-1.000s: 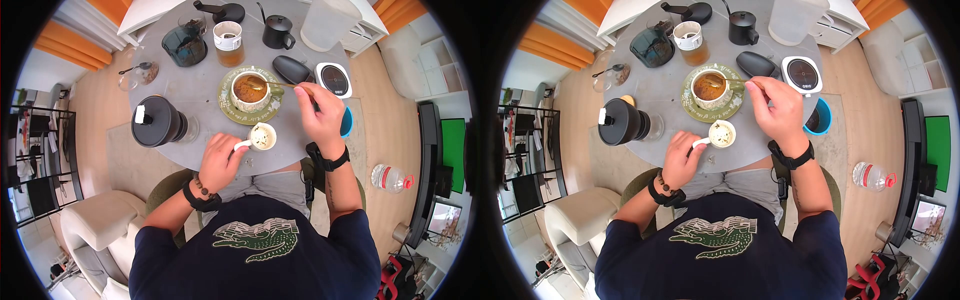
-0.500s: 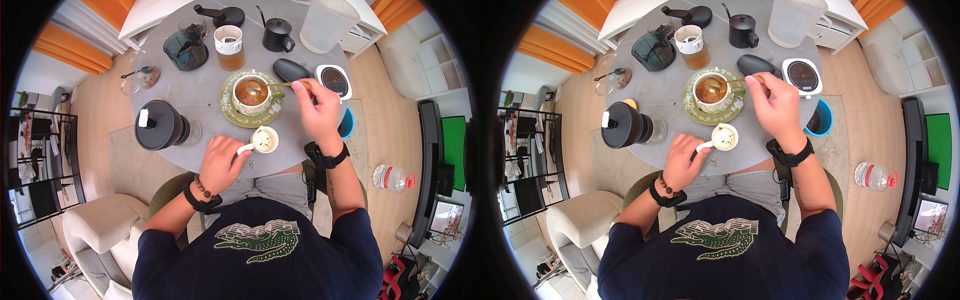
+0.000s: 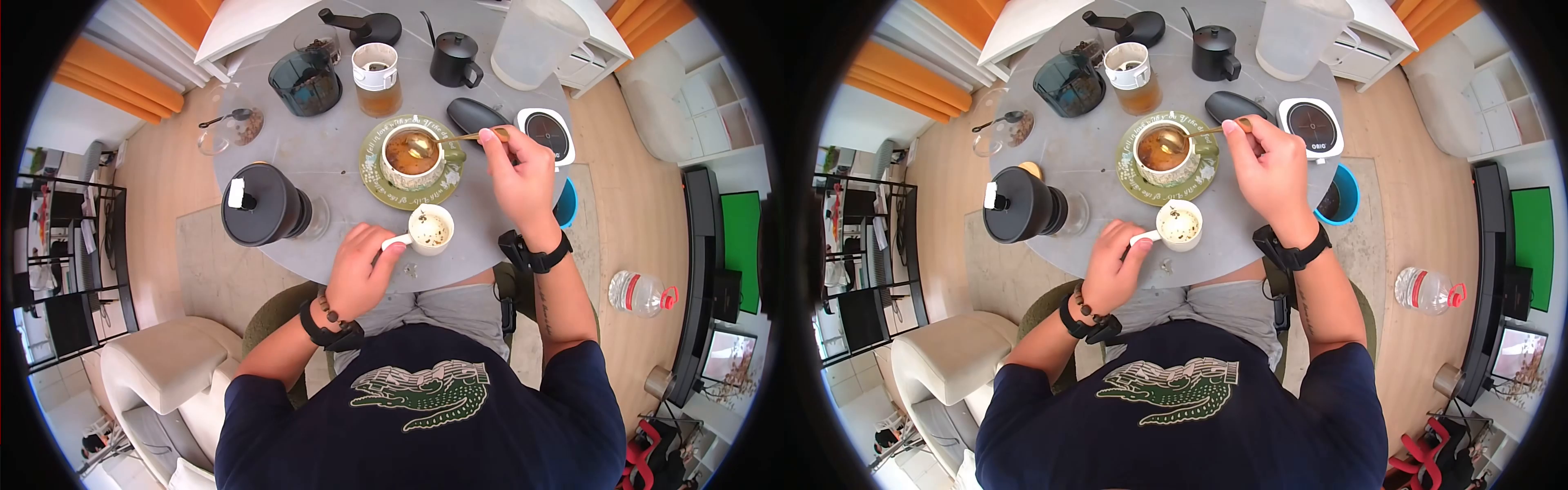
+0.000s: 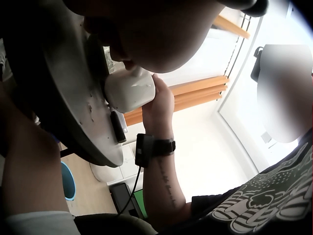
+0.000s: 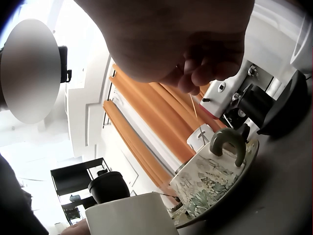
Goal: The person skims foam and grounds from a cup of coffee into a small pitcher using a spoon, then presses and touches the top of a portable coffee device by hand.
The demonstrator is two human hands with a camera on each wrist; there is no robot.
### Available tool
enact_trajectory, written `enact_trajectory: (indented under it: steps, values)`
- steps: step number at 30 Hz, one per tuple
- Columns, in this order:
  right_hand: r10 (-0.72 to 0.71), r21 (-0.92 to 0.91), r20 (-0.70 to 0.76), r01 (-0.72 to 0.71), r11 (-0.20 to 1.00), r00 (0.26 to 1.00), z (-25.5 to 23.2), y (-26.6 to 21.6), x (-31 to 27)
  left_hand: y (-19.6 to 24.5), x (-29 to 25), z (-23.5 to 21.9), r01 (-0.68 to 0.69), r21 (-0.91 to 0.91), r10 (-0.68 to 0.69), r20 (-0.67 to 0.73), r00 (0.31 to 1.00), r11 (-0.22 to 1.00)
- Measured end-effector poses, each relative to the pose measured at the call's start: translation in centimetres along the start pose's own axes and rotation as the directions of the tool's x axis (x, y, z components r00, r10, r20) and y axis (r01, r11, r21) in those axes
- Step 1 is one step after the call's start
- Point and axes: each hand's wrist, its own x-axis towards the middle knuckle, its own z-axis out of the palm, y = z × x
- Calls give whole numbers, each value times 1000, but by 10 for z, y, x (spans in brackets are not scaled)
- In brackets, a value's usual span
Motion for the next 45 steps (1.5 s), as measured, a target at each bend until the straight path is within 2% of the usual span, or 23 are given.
enact_trajectory:
  steps: [2,12,24,37,45]
  values:
    - [23,1,8,-23,1000,1000,2,5,3,3,4,-4,53,-50,-54,-30,998,997]
    - [231,81,101,-239,968,968,3,10,16,5,18,-15,86,-38,-89,-70,994,996]
    - [358,265,162,-390,882,919,4,26,24,4,22,-15,105,-58,-110,-85,990,993]
    - [369,321,160,-402,857,915,-12,13,23,1,26,-15,136,-112,-148,-102,984,984]
    - [283,297,178,-326,898,942,-30,-16,-3,0,26,-16,135,-116,-147,-100,984,984]
